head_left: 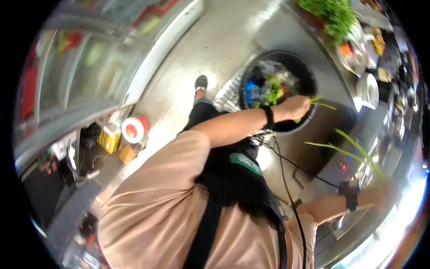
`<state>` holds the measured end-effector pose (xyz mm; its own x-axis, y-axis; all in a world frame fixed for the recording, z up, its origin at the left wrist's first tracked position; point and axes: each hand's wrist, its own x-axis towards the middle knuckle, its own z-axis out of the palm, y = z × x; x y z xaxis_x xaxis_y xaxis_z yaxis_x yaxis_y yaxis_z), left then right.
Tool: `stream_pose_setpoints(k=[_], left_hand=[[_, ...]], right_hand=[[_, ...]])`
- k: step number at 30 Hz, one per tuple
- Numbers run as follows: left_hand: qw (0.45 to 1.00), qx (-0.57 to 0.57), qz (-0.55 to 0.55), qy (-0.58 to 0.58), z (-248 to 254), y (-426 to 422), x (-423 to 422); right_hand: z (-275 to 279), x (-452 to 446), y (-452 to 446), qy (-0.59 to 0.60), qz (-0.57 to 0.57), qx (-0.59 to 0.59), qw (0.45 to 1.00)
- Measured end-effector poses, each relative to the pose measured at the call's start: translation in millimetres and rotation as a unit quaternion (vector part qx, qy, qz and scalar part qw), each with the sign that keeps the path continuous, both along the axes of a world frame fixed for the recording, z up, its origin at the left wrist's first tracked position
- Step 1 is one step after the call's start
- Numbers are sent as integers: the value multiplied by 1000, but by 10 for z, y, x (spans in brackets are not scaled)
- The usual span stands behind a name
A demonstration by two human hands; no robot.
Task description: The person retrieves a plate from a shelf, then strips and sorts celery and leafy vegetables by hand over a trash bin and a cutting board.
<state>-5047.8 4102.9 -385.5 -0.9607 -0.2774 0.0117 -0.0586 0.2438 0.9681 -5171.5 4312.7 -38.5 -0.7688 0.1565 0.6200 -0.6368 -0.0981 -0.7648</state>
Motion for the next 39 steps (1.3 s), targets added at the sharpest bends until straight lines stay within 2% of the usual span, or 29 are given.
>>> stream_pose_setpoints(k=[2, 5, 6, 7, 8, 9, 11, 13, 14, 15, 17, 18, 21, 22, 23, 24, 26, 27, 29, 30, 33, 35, 36, 37, 39], left_hand=[[992, -29, -117, 28, -87, 44, -343], [974, 28, -211, -75, 421, -411, -305], [969, 14, -231, -83, 375, -473, -343], [978, -86, -185, -51, 219, -476, -382], [980, -88, -174, -47, 316, -626, -425], [983, -48, -168, -60, 439, -790, -428], [975, 66, -202, -72, 681, -1204, -475], [934, 247, -257, -27, 996, -1660, -351], [922, 261, -286, 0, 1165, -1925, -261], [929, 209, -303, 33, 1357, -2156, -200], [938, 173, -302, 7, 1781, -2627, -27], [954, 134, -263, 50, 1893, -2810, -7], [972, 117, -198, 48, 2282, -3457, -68], [984, 83, -149, 54, 2401, -3665, -138], [985, 67, -151, 55, 2550, -3931, -163], [993, 0, -112, 30, 2648, -4138, -232], [994, -98, -53, 14, 2818, -4403, -359], [992, -106, -62, 15, 2827, -4525, -430], [977, -198, -74, -9, 2794, -4791, -626], [955, -277, -84, -64, 2730, -4904, -835], [938, -324, -51, -115, 2679, -5388, -1092], [954, -276, -17, -119, 2731, -5713, -1244], [959, -263, -1, -105, 2655, -5939, -1299], [962, -228, 12, -152, 2834, -6008, -1409], [961, -240, 52, -131, 2795, -6368, -1530]], right_hand=[[-4, 66, -68, -20, -4, -51, 998], [-74, 189, -458, -9, -9, -148, 989], [-67, 275, -630, 3, -56, -71, 996], [-68, 320, -644, 15, 7, -36, 999], [-104, 320, -652, 24, 72, -1, 997], [-104, 293, -698, 11, 155, -63, 986], [-196, 91, -834, 2, 260, -49, 964], [-276, 18, -1264, -27, 264, -56, 962], [-340, 50, -1611, -45, 246, -65, 966], [-433, 23, -1915, -62, 277, -80, 956], [-562, 153, -2661, -102, 265, -56, 957], [-601, 188, -3031, -128, 272, -52, 952], [-775, 171, -3916, -210, 349, -69, 911], [-891, 98, -4201, -235, 354, -89, 901], [-878, 141, -4484, -276, 357, -86, 888], [-914, 117, -4735, -285, 349, -75, 889], [-958, 128, -5112, -308, 368, -87, 873], [-951, 125, -5284, -314, 401, -108, 854], [-1064, 19, -5620, -340, 433, -134, 824], [-1115, -163, -5781, -351, 437, -125, 819], [-1347, -446, -6407, -326, 463, -144, 812], [-1350, -654, -6833, -340, 491, -208, 775], [-1343, -761, -7066, -351, 494, -216, 766], [-1333, -894, -7251, -362, 500, -220, 755], [-1284, -1090, -7690, -366, 501, -201, 758]])
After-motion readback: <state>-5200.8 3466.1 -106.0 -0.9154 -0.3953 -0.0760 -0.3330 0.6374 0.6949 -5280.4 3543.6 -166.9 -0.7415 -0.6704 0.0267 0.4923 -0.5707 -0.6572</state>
